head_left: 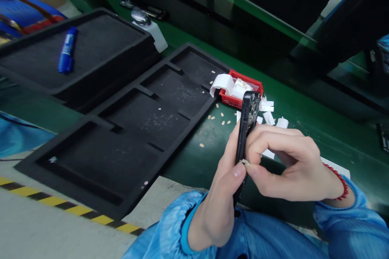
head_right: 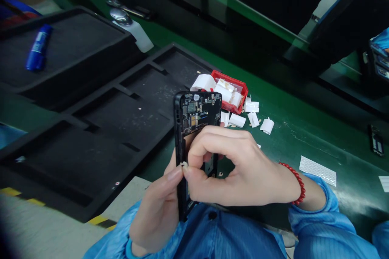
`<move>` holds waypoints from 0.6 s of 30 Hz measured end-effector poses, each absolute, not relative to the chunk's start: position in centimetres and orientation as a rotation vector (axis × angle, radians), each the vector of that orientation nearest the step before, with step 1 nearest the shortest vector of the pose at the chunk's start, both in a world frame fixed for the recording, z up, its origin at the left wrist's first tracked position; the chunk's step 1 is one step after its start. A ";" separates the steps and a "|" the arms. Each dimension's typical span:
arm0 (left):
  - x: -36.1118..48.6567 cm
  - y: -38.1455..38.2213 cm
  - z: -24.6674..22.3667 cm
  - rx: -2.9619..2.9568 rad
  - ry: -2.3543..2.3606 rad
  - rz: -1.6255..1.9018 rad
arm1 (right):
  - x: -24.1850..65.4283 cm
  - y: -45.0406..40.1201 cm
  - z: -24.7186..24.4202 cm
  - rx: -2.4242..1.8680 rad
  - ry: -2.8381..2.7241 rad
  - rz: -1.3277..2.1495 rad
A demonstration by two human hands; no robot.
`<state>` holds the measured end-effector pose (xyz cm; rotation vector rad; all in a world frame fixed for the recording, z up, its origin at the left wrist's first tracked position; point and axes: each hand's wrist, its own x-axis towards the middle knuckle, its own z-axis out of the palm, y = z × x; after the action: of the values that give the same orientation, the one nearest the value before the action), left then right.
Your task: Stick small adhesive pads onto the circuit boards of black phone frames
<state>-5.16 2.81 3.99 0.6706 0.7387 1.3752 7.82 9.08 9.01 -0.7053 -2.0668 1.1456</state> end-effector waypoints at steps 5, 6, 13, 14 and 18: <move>-4.5 2.6 4.3 0.586 0.786 1.408 | 7.8 9.1 9.1 -0.701 -2.085 1.124; -4.5 2.6 4.4 0.583 0.779 1.411 | 7.7 9.1 9.1 -0.702 -2.091 1.122; -4.7 2.3 4.4 0.557 0.768 1.404 | 7.6 9.1 9.6 -0.708 -2.115 1.157; -4.7 2.3 4.4 0.557 0.772 1.406 | 7.7 9.1 9.7 -0.707 -2.114 1.171; -4.7 2.3 4.2 0.564 0.764 1.415 | 7.8 9.0 9.9 -0.706 -2.120 1.198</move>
<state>-4.74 2.34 4.25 0.5641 0.7637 1.4152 7.80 9.04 9.88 -0.7056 -2.1196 1.1977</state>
